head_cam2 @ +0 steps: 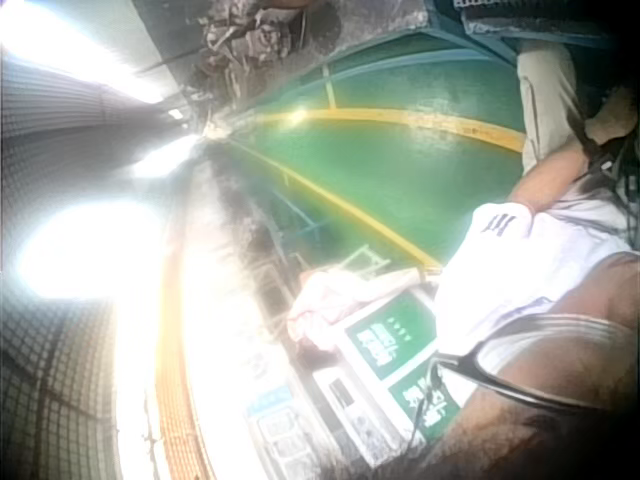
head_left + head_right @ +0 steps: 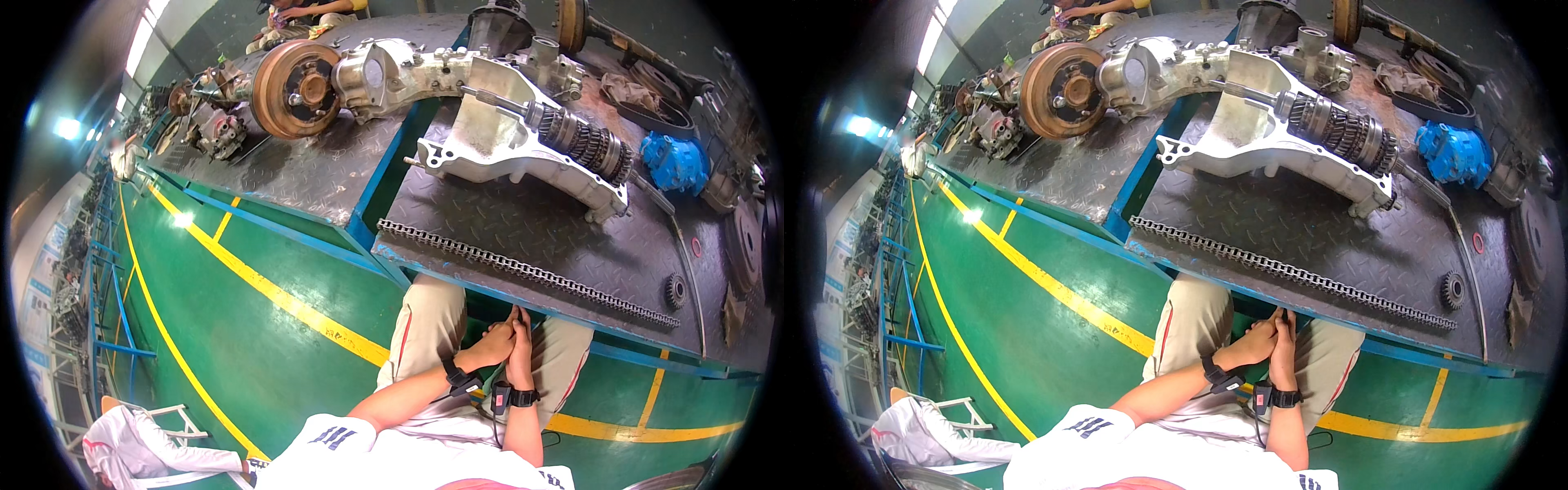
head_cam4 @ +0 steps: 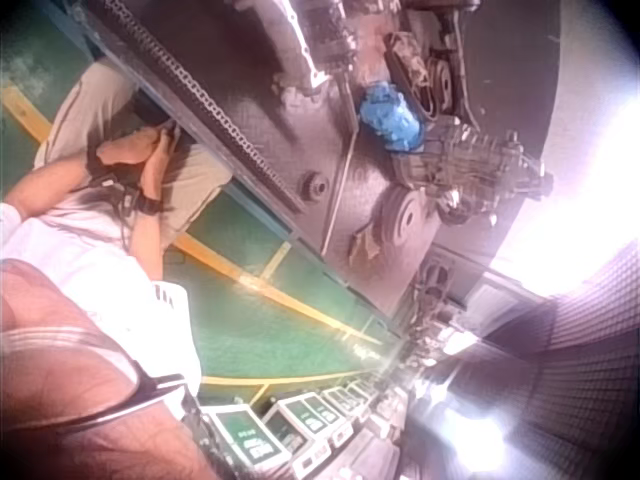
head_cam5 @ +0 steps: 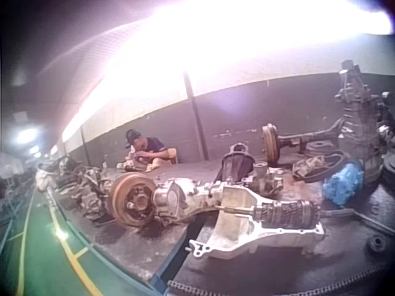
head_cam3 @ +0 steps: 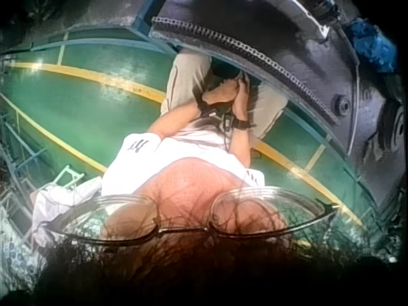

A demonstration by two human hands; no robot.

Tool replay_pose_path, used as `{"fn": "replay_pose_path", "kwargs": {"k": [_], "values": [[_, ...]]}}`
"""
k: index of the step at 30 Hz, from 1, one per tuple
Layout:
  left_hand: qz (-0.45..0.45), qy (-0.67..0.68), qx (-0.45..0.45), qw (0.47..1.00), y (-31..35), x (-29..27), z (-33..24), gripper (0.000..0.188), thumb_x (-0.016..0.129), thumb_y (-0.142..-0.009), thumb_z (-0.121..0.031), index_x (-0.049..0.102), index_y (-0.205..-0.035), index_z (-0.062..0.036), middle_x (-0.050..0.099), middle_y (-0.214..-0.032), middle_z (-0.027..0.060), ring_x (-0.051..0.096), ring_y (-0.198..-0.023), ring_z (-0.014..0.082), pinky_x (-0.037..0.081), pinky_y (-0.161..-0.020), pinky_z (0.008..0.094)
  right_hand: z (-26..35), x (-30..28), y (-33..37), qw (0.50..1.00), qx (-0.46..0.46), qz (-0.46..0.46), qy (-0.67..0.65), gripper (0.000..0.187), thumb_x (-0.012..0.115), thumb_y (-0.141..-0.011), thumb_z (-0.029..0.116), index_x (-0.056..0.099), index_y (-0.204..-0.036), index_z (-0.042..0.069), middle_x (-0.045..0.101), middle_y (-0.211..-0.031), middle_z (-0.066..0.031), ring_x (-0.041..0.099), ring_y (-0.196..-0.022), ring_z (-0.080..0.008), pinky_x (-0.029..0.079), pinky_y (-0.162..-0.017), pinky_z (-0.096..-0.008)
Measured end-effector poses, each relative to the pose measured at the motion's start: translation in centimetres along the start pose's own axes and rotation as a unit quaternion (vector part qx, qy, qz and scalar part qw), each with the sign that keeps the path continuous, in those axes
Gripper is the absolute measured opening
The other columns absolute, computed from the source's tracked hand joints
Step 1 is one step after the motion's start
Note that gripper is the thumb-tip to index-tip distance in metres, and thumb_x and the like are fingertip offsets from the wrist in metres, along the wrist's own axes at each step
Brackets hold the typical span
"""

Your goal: The person assembles gears onto a transmission shaft, fits the shaft assembly into a gearbox casing, and handles a timing chain by hand while working at a workbench.

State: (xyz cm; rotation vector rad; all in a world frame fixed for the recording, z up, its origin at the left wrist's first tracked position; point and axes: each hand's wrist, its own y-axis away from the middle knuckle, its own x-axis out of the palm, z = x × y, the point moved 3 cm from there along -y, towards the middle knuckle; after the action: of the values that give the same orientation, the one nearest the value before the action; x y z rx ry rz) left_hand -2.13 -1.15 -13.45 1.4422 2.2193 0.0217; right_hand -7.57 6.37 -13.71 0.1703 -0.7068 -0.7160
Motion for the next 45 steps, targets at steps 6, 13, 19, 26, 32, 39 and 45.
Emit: {"fn": "replay_pose_path", "kwargs": {"k": [6, 13, 19, 26, 32, 39, 45], "values": [[0.006, 0.013, -0.003, 1.0, 0.2, -0.1, -0.5, 0.064, 0.04, -0.109, -0.017, 0.028, -0.163, 0.0144, 0.038, -0.166, 0.0349, 0.055, -0.14, 0.0487, 0.043, -0.12, 0.0456, -0.1, -0.1, 0.0, 1.0, -0.004, -0.002, -0.004, 0.058, 0.05, -0.11, 0.025, 0.034, -0.164, 0.01, 0.068, -0.11, -0.0172, 0.071, -0.094, -0.029, 0.06, -0.092, -0.0433], [-0.001, 0.027, -0.011, 1.0, 0.2, -0.2, -0.5, 0.064, 0.039, -0.11, -0.019, 0.025, -0.164, 0.0135, 0.038, -0.167, 0.0339, 0.051, -0.145, 0.047, 0.041, -0.122, 0.0442, 0.4, 0.4, 0.1, 1.0, -0.008, 0.01, 0.004, 0.056, 0.049, -0.11, 0.024, 0.036, -0.163, 0.01, 0.069, -0.106, -0.0167, 0.071, -0.094, -0.029, 0.059, -0.093, -0.0436], [0.009, 0.009, -0.005, 1.0, 0.0, -0.2, -0.6, 0.066, 0.04, -0.109, -0.019, 0.023, -0.165, 0.0127, 0.039, -0.165, 0.0342, 0.052, -0.145, 0.0475, 0.042, -0.121, 0.0454, 0.1, -0.4, -0.2, 1.0, -0.009, 0.001, 0.006, 0.056, 0.05, -0.11, 0.024, 0.037, -0.162, 0.01, 0.069, -0.105, -0.0165, 0.07, -0.095, -0.0284, 0.059, -0.093, -0.0434], [-0.108, -0.063, 0.116, 0.985, 0.1, 0.8, 3.0, 0.074, 0.044, -0.107, -0.02, 0.015, -0.165, 0.0158, 0.066, -0.131, 0.0402, 0.069, -0.119, 0.0492, 0.055, -0.101, 0.0481, -1.2, 0.1, -0.2, 0.999, -0.005, 0.027, 0.03, 0.057, 0.048, -0.112, 0.029, 0.035, -0.163, 0.011, 0.067, -0.115, -0.017, 0.07, -0.097, -0.0281, 0.059, -0.092, -0.0448], [-0.007, 0.019, 0.004, 1.0, -0.8, -0.3, -0.6, 0.067, 0.043, -0.108, -0.02, 0.026, -0.166, 0.0089, 0.046, -0.16, 0.0363, 0.053, -0.143, 0.0473, 0.044, -0.118, 0.0459, -0.4, -1.9, -1.5, 0.998, -0.048, 0.006, 0.036, 0.052, 0.05, -0.112, 0.028, 0.043, -0.159, 0.008, 0.06, -0.138, -0.0121, 0.065, -0.115, -0.0263, 0.054, -0.105, -0.043], [-0.037, 0.037, 0.135, 0.99, 0.0, -0.4, 3.0, 0.065, 0.056, -0.106, -0.011, 0.032, -0.162, 0.0091, 0.067, -0.138, 0.0268, 0.066, -0.127, 0.0336, 0.051, -0.11, 0.0395, -2.1, -0.9, -0.7, 0.961, -0.125, -0.035, 0.243, 0.054, 0.054, -0.11, 0.029, 0.048, -0.157, 0.003, 0.055, -0.154, -0.0193, 0.047, -0.145, -0.0318, 0.034, -0.123, -0.0398], [0.022, 0.123, 0.084, 0.989, -1.0, 0.9, 1.2, 0.066, 0.052, -0.108, -0.009, 0.026, -0.167, 0.0058, 0.068, -0.136, 0.0181, 0.066, -0.124, 0.0253, 0.051, -0.108, 0.0335, -1.5, -2.6, -1.0, 0.971, -0.16, -0.051, 0.171, 0.056, 0.055, -0.109, 0.027, 0.043, -0.16, 0.007, 0.06, -0.143, -0.0231, 0.051, -0.139, -0.0369, 0.039, -0.118, -0.0417]]}}
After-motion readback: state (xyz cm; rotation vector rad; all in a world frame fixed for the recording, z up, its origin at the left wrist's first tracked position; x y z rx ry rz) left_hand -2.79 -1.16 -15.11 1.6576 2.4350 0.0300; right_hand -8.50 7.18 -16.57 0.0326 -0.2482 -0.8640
